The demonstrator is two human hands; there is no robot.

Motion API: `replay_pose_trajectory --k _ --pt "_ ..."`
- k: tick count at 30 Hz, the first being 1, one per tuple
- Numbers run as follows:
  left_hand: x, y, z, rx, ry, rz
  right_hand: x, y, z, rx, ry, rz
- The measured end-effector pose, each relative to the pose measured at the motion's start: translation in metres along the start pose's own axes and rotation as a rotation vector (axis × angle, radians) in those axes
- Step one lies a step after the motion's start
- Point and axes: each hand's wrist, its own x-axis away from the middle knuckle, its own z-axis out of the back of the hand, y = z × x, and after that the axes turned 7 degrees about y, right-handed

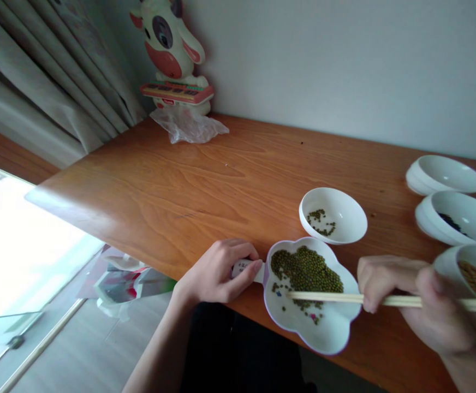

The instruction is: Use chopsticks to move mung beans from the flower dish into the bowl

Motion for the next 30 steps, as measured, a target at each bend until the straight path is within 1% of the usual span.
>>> replay_pose_trajectory --k 2,3,4,6,8,9,11,13,14,16,18,19,24,25,27,29,30 --pt "0.000 0.000 0.000 -0.004 -0.001 0.005 0.000 -0.001 0.001 -0.017 0.059 -0.006" --pt "0.000 0.000 0.000 -0.005 -0.001 0.006 0.000 -0.001 0.001 -0.037 0.064 -0.011" --pt "0.000 0.000 0.000 -0.005 -0.001 0.005 0.000 -0.001 0.001 -0.057 0.046 -0.016" --pt "0.000 -0.001 0.000 -0.004 0.001 0.002 0.001 0.000 0.000 -0.073 -0.037 -0.022" --pt "0.000 -0.001 0.000 0.000 0.005 0.003 0.002 0.003 -0.001 -0.049 -0.099 -0.025" --pt "0.000 -0.001 0.000 0.003 0.007 0.004 0.002 0.004 -0.002 -0.030 -0.096 -0.027" --pt "0.000 -0.001 0.000 0.009 0.004 0.003 0.002 0.006 -0.003 -0.017 -0.038 -0.026" --pt "0.001 -0.001 0.000 0.010 0.000 0.004 0.001 0.005 -0.004 -0.052 0.017 -0.012" --pt "0.001 -0.001 0.000 0.009 0.001 0.005 0.000 0.005 -0.004 -0.075 0.019 -0.007" --pt "0.001 -0.001 0.000 0.004 0.009 0.007 0.001 0.004 -0.006 -0.094 -0.028 -0.008" --pt "0.001 -0.001 -0.001 0.002 0.013 0.005 0.002 0.006 -0.007 -0.069 -0.080 -0.006" --pt "0.001 -0.001 0.000 0.001 0.011 0.004 0.002 0.007 -0.007 -0.048 -0.083 -0.005" --pt "0.001 0.000 0.000 -0.006 0.010 0.006 0.004 0.012 -0.006 0.022 0.074 0.015" --pt "0.001 0.000 0.000 -0.003 0.012 0.006 0.004 0.012 -0.006 0.013 0.067 0.025" --pt "0.000 0.000 0.000 0.004 0.014 0.006 0.004 0.012 -0.006 -0.001 0.001 0.037" --pt "0.000 0.000 0.000 0.008 0.015 0.008 0.005 0.012 -0.007 0.021 -0.056 0.023" --pt "0.000 0.000 0.000 0.009 0.015 0.010 0.005 0.013 -0.008 0.042 -0.055 0.010"
